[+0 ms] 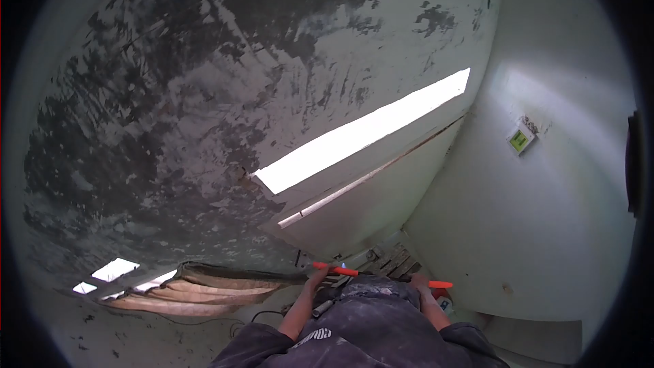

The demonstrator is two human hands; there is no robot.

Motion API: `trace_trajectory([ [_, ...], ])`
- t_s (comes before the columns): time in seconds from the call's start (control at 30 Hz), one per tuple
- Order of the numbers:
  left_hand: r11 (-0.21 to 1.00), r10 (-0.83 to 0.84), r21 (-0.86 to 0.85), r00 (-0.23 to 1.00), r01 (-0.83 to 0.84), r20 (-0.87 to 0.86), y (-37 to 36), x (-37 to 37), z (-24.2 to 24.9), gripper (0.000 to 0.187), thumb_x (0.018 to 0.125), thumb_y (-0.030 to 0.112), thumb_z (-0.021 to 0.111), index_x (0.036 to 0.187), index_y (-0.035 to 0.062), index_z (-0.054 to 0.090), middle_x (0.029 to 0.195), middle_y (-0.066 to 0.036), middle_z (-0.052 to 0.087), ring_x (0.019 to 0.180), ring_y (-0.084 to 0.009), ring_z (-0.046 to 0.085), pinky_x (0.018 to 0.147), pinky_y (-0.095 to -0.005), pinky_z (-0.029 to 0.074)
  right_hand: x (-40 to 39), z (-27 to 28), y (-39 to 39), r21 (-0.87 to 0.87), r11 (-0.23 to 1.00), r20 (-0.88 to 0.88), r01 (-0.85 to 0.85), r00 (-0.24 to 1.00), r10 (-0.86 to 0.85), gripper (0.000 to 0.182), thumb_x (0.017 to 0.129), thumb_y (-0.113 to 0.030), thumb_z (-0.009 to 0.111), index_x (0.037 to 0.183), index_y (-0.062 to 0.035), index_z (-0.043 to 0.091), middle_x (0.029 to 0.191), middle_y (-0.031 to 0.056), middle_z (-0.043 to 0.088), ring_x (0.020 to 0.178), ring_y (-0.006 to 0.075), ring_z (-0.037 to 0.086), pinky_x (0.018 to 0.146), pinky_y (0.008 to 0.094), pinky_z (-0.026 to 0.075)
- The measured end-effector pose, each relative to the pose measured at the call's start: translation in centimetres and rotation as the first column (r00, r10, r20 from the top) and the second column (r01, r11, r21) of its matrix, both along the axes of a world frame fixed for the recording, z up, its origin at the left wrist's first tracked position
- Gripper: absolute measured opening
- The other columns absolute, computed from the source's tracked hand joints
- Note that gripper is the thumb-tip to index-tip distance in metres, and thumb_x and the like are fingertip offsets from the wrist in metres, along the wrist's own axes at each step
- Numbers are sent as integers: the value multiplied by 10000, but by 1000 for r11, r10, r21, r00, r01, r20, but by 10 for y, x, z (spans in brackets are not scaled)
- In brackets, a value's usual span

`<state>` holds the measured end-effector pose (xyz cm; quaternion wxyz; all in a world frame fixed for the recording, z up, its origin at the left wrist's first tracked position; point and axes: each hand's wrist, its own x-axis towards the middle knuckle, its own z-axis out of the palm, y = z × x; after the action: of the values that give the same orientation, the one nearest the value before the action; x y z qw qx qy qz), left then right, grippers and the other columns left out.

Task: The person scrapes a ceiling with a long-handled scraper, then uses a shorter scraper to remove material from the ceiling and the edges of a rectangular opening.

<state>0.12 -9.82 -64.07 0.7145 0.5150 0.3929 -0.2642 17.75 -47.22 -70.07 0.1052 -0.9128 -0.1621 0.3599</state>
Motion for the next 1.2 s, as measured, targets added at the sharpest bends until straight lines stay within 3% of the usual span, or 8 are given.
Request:
trace_trajectory([
  [0.27, 998, 39, 40, 999, -39, 1, -1, 2, 3, 588, 889, 570, 446, 1287, 143, 519, 1243, -44, 597, 1039, -207, 623, 872, -378, 464, 4, 3, 0, 40, 998, -40, -41, 998, 42, 493, 684, -461, 664, 1083, -173, 697, 1062, 141, 677, 1011, 334, 638, 863, 433, 505],
  [0.53, 988, 150, 27, 988, -151, 23, -5, -7, -6, 511, 817, 533, 556, 1175, 172, 611, 1081, -31, 674, 783, -178, 682, 696, -343, 503, 20, -15, -1, -25, 988, -102, -150, 984, 146, 643, 703, -494, 648, 1207, -97, 616, 1208, 171, 607, 1124, 353, 574, 940, 437, 471],
  [0.67, 988, 150, 24, 989, -151, 11, -5, -14, -29, 531, 878, 519, 495, 1249, 148, 575, 1207, -46, 617, 938, -188, 651, 785, -360, 514, 20, -28, -3, -9, 984, -52, -180, 982, 179, 643, 689, -508, 658, 1187, -102, 630, 1189, 169, 617, 1104, 352, 586, 926, 437, 479],
  [0.77, 968, 238, 36, 956, -247, 170, -5, -17, -38, 490, 882, 487, 516, 1224, 144, 594, 1186, -58, 625, 905, -193, 657, 753, -351, 536, 33, -70, -5, -19, 977, -46, -214, 976, 213, 619, 678, -514, 665, 1150, -113, 654, 1147, 169, 637, 1070, 345, 607, 904, 434, 489],
  [0.87, 977, 205, 67, 979, -205, 7, -6, -21, -17, 470, 886, 463, 526, 1209, 129, 597, 1162, -69, 632, 871, -205, 663, 742, -350, 552, 22, -40, 2, -3, 978, 20, -207, 978, 207, 576, 671, -516, 671, 1110, -143, 679, 1100, 150, 660, 1037, 327, 628, 874, 425, 499],
  [0.97, 949, 299, 50, 939, -311, 169, -4, -22, -54, 519, 784, 556, 592, 1154, 192, 609, 1118, -45, 642, 798, -190, 667, 688, -378, 510, 25, -21, 13, 47, 957, -22, -286, 958, 287, 400, 777, -309, 593, 1124, -124, 671, 1066, 179, 665, 1016, 352, 633, 865, 440, 514],
  [1.03, 964, 267, 17, 964, -267, 2, -6, -23, -37, 534, 789, 558, 591, 1167, 181, 600, 1121, -53, 639, 803, -206, 672, 697, -384, 509, 30, -72, -1, 15, 955, -36, -296, 954, 296, 377, 793, -259, 568, 1133, -129, 667, 1050, 180, 669, 1010, 368, 632, 864, 446, 513],
  [1.2, 934, 356, 24, 934, -356, 20, -12, -23, -12, 456, 853, 435, 590, 1153, 91, 599, 1077, -91, 651, 805, -221, 673, 728, -340, 537, 35, -74, 2, 5, 969, -78, -248, 966, 248, 439, 753, -371, 617, 1126, -147, 674, 1069, 170, 669, 1007, 350, 637, 874, 435, 502],
])
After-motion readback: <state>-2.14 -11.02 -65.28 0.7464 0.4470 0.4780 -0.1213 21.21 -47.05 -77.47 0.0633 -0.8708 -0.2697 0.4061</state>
